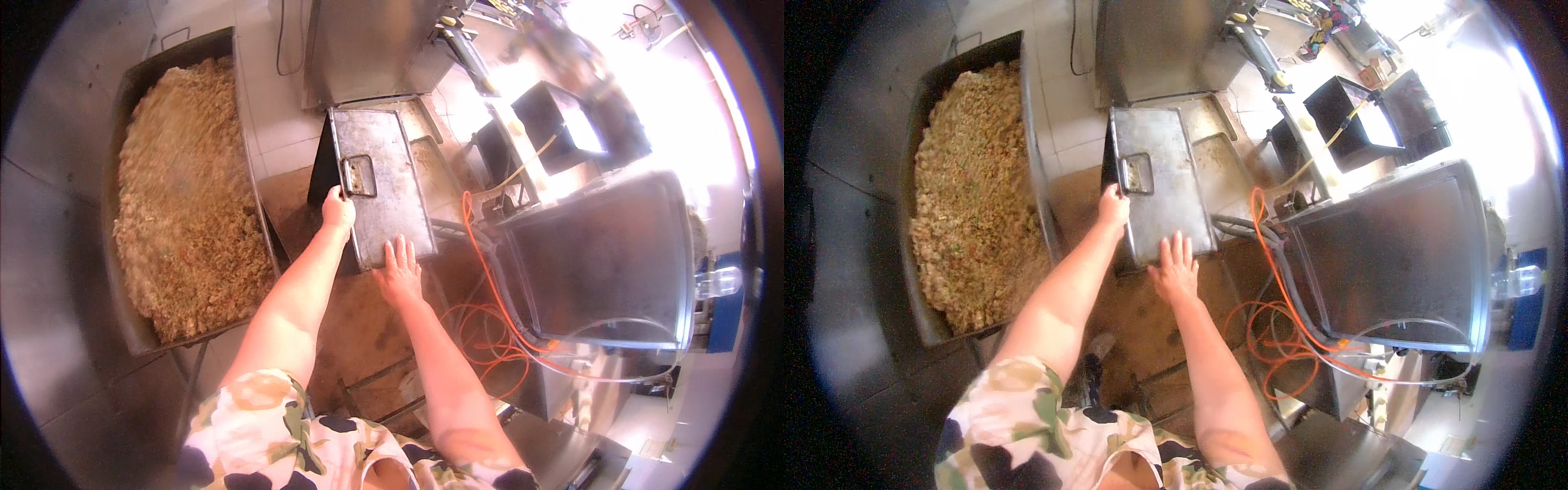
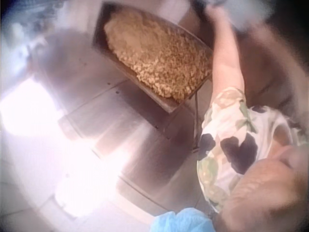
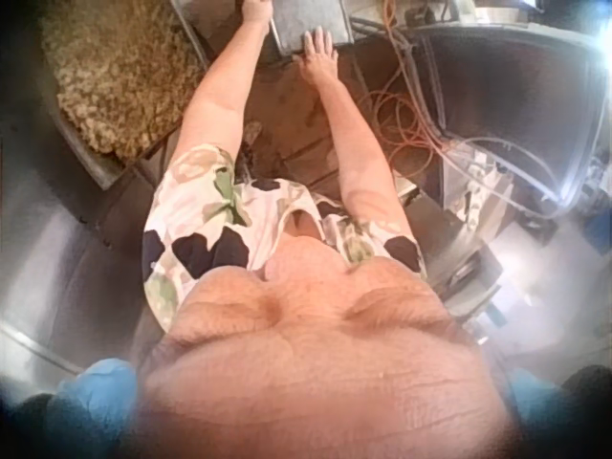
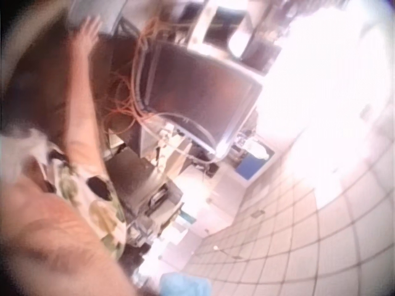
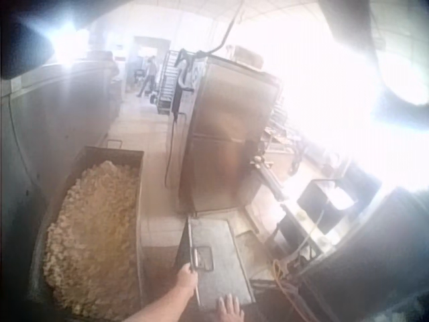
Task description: The person cuts a large mass of dough into smaller portions using a bench scraper and places them into a metal tray. They then use a spatula to scrape and transfer a crumbly mixture from a large bin into a rectangular metal tray.
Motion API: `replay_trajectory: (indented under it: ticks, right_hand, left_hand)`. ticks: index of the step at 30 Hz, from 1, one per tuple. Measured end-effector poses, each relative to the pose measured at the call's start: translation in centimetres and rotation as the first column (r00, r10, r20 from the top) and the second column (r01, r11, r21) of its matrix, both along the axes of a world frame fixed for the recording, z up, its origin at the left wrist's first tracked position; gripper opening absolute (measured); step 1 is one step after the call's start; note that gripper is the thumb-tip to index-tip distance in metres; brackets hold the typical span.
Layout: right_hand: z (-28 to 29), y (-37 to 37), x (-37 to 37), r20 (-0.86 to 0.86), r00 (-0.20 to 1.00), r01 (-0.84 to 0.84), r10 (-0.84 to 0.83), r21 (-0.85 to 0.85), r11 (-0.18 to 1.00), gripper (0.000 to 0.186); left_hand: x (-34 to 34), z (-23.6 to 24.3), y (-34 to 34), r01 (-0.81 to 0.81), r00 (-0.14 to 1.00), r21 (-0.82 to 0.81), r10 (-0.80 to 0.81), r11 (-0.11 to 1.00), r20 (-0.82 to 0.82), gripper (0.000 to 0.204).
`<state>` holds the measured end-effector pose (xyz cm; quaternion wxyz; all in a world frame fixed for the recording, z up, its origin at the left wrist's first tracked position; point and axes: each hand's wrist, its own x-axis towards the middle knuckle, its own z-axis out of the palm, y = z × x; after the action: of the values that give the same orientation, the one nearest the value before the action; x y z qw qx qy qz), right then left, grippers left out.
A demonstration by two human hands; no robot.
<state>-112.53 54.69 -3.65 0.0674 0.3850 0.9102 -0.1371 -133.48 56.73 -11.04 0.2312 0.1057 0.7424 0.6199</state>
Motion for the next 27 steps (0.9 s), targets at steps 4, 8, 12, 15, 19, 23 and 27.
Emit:
replay_trajectory:
  ticks: [4, 8, 12, 15, 19, 23, 27]
  right_hand:
    - [-0.1, 0.2, 3.0, 0.008, 1.0, 0.011, -0.011, -0.041, 0.999, 0.069]
    - [0.0, -0.4, 9.0, -0.058, 0.996, 0.06, -0.061, -0.026, 0.998, 0.065]
    - [-3.4, -5.6, 16.6, -0.314, 0.929, 0.153, -0.195, -0.155, 0.976, 0.057]
    - [-8.2, -12.2, 27.5, -0.314, 0.898, 0.241, -0.309, -0.237, 0.941, 0.052]
    - [-9.5, -20.2, 39.7, -0.038, 0.906, 0.38, -0.422, -0.366, 0.849, 0.047]
    - [-10.6, -28.0, 49.6, 0.034, 0.805, 0.571, -0.592, -0.316, 0.758, 0.041]
    - [-17.0, -36.5, 60.1, 0.003, 0.819, 0.535, -0.574, -0.368, 0.761, 0.038]
  left_hand:
    - [3.6, -0.6, -0.2, 0.011, 0.999, 0.092, -0.016, 0.996, 0.048, 0.025]
    - [4.0, 0.3, 0.5, 0.025, 0.989, -0.202, -0.053, 0.979, -0.137, 0.029]
    - [2.4, 0.8, -2.7, -0.041, 0.956, -0.37, -0.072, 0.928, -0.284, 0.045]
    - [6.2, 3.6, -6.6, 0.155, 0.883, -0.268, -0.255, 0.951, -0.395, 0.054]
    - [13.6, 11.3, -19.8, 0.633, 0.709, -0.189, -0.66, 0.751, -0.25, 0.056]
    - [20.9, 17.3, -34.5, 0.704, 0.585, -0.434, -0.805, 0.563, -0.096, 0.063]
    - [29.1, 19.5, -47.2, 0.577, 0.54, -0.742, -0.841, 0.343, 0.031, 0.071]
